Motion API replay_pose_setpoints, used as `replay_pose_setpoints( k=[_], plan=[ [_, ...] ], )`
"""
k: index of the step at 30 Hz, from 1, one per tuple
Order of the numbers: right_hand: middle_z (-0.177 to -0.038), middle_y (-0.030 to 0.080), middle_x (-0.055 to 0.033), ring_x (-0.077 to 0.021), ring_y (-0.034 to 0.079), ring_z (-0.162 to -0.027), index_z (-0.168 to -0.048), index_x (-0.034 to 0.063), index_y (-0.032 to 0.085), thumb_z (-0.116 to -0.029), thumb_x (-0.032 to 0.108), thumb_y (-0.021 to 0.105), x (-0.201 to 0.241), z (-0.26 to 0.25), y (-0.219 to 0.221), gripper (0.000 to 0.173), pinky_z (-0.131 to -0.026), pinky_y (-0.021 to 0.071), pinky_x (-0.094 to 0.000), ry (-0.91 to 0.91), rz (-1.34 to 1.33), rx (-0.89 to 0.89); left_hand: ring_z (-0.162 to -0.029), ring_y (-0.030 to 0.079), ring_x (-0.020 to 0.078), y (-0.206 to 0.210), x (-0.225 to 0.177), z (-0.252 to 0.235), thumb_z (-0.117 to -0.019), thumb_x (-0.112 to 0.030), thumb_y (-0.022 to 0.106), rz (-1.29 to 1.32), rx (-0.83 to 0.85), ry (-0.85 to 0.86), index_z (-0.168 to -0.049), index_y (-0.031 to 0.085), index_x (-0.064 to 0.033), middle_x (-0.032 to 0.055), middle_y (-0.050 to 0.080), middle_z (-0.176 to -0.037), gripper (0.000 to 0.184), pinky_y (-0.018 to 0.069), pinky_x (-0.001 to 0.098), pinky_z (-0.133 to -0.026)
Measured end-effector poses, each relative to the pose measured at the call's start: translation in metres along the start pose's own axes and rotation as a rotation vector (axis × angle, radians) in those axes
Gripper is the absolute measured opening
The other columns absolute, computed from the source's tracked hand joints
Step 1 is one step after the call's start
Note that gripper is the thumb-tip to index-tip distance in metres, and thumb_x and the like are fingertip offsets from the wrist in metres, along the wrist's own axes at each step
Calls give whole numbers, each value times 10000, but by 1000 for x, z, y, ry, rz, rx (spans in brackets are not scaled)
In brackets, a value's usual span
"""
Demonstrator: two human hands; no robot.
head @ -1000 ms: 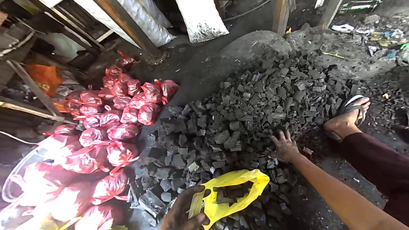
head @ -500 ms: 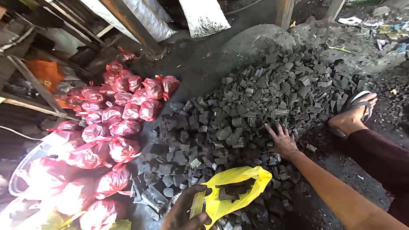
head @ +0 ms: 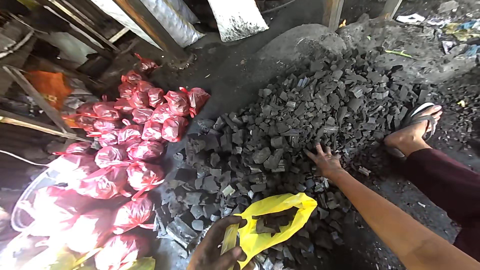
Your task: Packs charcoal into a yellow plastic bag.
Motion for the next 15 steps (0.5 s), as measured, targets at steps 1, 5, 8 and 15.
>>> replay_pose_setpoints(
  k=[1,5,8,15],
  plan=[
    [-1729,15,-148,-590,184,-1482,-1625,388,274,-764,250,908,-1,0,1,1078,-926,401,-811,2,6,-5,-789,686,68,0,-1,0,-912,22,553,-5,1,1,-1356,451,-43,8,639,-1286,460,594,250,-636],
    [-1711,159,-144,-534,259,-1479,-1562,326,438,-784,282,892,-11,12,10,902,-942,443,-745,-36,11,-136,-795,688,80,2,-3,1,-907,29,558,-4,-1,-11,-1355,459,-43,10,639,-1271,464,599,253,-647],
    [-1676,204,-220,-548,267,-1468,-1553,307,456,-794,264,885,-19,17,10,873,-948,450,-734,-34,-3,-143,-790,687,80,2,-3,3,-902,41,555,1,-6,-14,-1353,455,-40,5,637,-1257,470,604,255,-648],
    [-1718,71,-180,-570,200,-1490,-1557,330,443,-785,249,895,-14,5,11,899,-938,424,-787,62,-96,-128,-779,684,75,2,-3,2,-899,22,565,-8,-19,-18,-1351,463,-40,6,633,-1261,468,602,256,-639]
  ],
)
Point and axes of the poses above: each hand's wrist, its own z-axis away from the middle knuckle, its own y-axis out of the palm, x = y × z, the point moved 7 cm from there along -z, towards the middle knuckle
